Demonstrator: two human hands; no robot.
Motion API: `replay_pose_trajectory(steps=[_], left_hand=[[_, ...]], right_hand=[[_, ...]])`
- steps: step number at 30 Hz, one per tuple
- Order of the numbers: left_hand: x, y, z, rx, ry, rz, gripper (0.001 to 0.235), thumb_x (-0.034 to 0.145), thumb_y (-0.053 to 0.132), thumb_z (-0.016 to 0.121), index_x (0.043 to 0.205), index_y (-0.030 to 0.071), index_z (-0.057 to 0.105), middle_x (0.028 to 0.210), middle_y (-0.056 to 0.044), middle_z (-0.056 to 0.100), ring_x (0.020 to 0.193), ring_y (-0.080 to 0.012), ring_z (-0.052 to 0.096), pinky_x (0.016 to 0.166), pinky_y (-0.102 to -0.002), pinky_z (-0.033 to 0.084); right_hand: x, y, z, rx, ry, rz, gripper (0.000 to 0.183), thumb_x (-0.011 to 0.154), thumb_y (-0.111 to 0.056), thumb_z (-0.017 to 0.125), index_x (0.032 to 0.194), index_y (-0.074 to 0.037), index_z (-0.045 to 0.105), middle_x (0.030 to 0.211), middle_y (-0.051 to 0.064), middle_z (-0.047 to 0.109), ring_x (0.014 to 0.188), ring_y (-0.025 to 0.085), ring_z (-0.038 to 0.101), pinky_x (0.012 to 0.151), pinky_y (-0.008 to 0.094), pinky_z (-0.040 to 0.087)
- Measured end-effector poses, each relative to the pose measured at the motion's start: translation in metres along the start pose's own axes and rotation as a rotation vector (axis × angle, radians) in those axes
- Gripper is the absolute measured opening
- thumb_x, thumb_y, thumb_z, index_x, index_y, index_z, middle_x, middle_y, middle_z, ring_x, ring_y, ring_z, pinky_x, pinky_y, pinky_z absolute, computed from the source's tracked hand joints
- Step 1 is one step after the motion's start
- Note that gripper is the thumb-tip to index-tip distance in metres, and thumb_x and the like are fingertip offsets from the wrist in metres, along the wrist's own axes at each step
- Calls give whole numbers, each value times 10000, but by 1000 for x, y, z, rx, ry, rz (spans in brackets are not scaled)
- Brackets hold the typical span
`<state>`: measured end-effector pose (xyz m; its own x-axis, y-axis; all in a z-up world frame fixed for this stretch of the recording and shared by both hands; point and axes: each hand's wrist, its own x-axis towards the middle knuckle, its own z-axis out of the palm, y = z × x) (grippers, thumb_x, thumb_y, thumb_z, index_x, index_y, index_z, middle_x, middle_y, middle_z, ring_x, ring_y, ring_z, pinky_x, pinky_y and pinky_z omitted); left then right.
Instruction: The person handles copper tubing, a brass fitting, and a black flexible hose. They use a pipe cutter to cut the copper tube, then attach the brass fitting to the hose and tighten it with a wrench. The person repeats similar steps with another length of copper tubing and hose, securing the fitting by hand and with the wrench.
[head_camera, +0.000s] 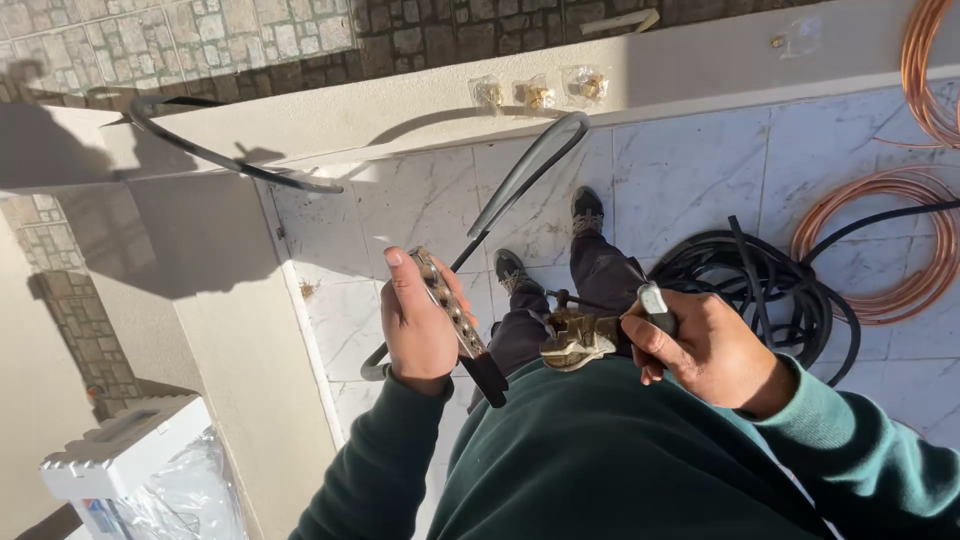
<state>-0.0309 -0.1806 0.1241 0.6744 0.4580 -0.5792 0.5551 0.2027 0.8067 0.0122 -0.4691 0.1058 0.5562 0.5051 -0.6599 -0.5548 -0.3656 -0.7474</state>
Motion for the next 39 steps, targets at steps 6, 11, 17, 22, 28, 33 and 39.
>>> replay_pose_trajectory(steps=[6,11,17,22,28,33,39], left_hand=[[-4,-10,-22,-7,-34,-9,774,952,766,295,805,49,544,613,-72,515,485,-169,561,466,-322,528],[-15,-15,-28,-13,-66,45,751,935,772,318,839,59,530,663,-57,520,522,-167,573,476,-341,543],[-28,-15,-31,2,-100,124,777,942,772,311,844,37,544,670,-63,539,549,-167,598,496,-338,573],[-34,-12,-31,41,-151,213,771,964,762,300,873,35,541,693,-68,545,571,-169,600,518,-337,580],[-46,-10,-30,121,-282,341,710,1015,700,346,920,27,552,755,-57,561,646,-148,610,576,-318,588],[-55,0,-23,173,-272,410,622,1059,615,379,914,35,548,717,-48,553,625,-142,614,579,-299,569],[-83,3,-8,368,-326,466,474,1067,465,418,932,29,545,774,-49,609,621,-148,666,546,-296,542]], right_hand=[[-34,17,85,45,-76,63,384,974,-357,595,887,9,677,618,57,679,512,124,627,493,305,531],[-50,10,117,65,20,66,352,967,-355,599,908,-24,703,632,52,696,524,116,635,506,295,542],[-58,31,126,130,27,4,376,1005,-329,582,921,23,684,664,61,700,527,131,648,517,301,534],[-59,34,126,348,28,-5,331,985,-285,548,1058,16,663,726,88,720,541,148,691,542,299,586],[-57,28,122,356,21,50,334,989,-246,572,1081,59,673,731,129,713,550,176,692,544,315,572],[-55,32,117,502,-1,82,336,993,-238,558,1078,72,659,749,121,714,575,180,708,567,319,596],[-62,31,96,560,29,-57,296,995,-177,567,1047,99,662,725,138,697,561,187,686,540,320,572]])
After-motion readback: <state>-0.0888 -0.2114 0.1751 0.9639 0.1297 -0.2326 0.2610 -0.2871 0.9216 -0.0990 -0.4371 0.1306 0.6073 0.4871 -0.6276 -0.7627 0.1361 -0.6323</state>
